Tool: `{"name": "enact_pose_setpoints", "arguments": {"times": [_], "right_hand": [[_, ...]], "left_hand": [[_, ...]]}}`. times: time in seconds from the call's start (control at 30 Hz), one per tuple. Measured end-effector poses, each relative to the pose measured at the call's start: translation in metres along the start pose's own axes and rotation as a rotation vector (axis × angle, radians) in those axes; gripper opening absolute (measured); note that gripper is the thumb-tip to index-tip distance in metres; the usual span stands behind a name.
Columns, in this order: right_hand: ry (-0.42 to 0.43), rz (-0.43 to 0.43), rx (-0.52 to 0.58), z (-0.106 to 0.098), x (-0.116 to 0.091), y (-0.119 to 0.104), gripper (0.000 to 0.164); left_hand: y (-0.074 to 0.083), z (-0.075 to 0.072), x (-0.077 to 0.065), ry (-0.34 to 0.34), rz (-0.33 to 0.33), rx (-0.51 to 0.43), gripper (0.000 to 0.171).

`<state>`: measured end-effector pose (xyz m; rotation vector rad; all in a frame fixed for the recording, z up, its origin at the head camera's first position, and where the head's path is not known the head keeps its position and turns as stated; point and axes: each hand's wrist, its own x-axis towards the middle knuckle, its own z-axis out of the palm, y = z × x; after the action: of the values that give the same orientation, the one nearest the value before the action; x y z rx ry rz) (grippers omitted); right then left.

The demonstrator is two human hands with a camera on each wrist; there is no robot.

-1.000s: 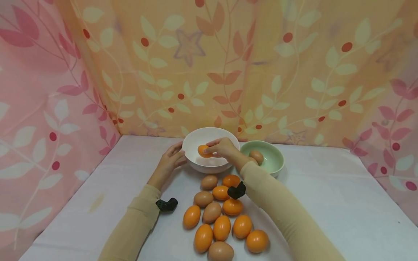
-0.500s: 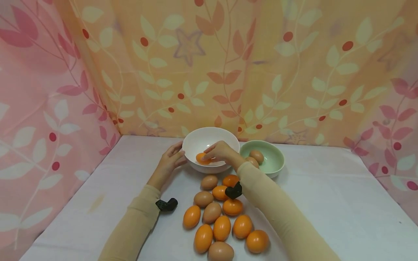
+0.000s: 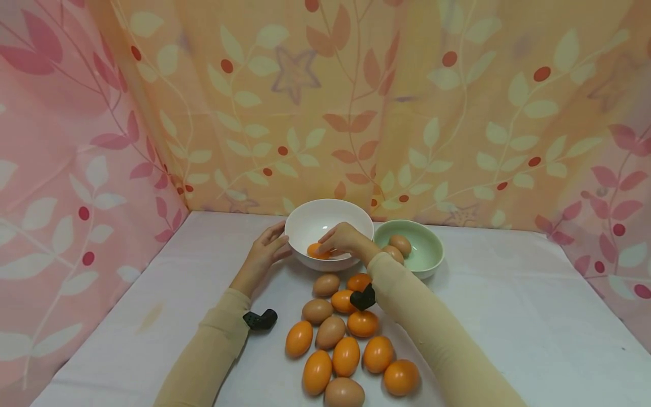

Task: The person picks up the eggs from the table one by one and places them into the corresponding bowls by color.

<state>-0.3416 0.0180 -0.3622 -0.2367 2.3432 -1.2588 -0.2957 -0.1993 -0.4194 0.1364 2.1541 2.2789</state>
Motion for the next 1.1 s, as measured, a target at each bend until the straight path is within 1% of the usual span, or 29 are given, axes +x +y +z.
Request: {"name": "enact_pose_setpoints", "arguments": {"times": [0.23,0.5,0.63,0.73,0.83,0.9,0.97,1.1], "right_hand": [[-0.001,-0.001,-0.026,0.002,0.001,0.001,0.03],[0.021,0.002,-0.043,0.002,0.001,-0.001,0.03],[0.062,-0.01,-0.069,-0.001,-0.002,-0.002,0.033],[0.105,-0.052,-0.073,-0.005,-0.006,-0.001,0.033],[0.128,-0.123,-0.036,-0.009,-0.014,-0.002,0.034],[0.125,-0.169,0.019,-0.011,-0.022,-0.003,0.035],[0.12,-0.214,0.05,-0.014,-0.033,-0.004,0.036],[0.105,-0.25,0.098,-0.02,-0.058,-0.002,0.039]], "left_hand": [[-0.001,-0.001,-0.001,0.0,0.0,-0.001,0.054],[0.001,-0.001,-0.003,0.01,0.005,0.006,0.053],[0.002,0.0,-0.001,0.001,0.006,0.003,0.054],[0.002,0.001,-0.001,-0.004,0.0,-0.005,0.054],[0.002,0.002,-0.001,0.0,-0.005,-0.008,0.054],[0.002,0.002,-0.002,0.008,-0.011,-0.012,0.054],[0.002,0.001,-0.002,0.011,-0.011,-0.011,0.054],[0.002,0.001,-0.001,0.01,-0.012,-0.002,0.054]]}}
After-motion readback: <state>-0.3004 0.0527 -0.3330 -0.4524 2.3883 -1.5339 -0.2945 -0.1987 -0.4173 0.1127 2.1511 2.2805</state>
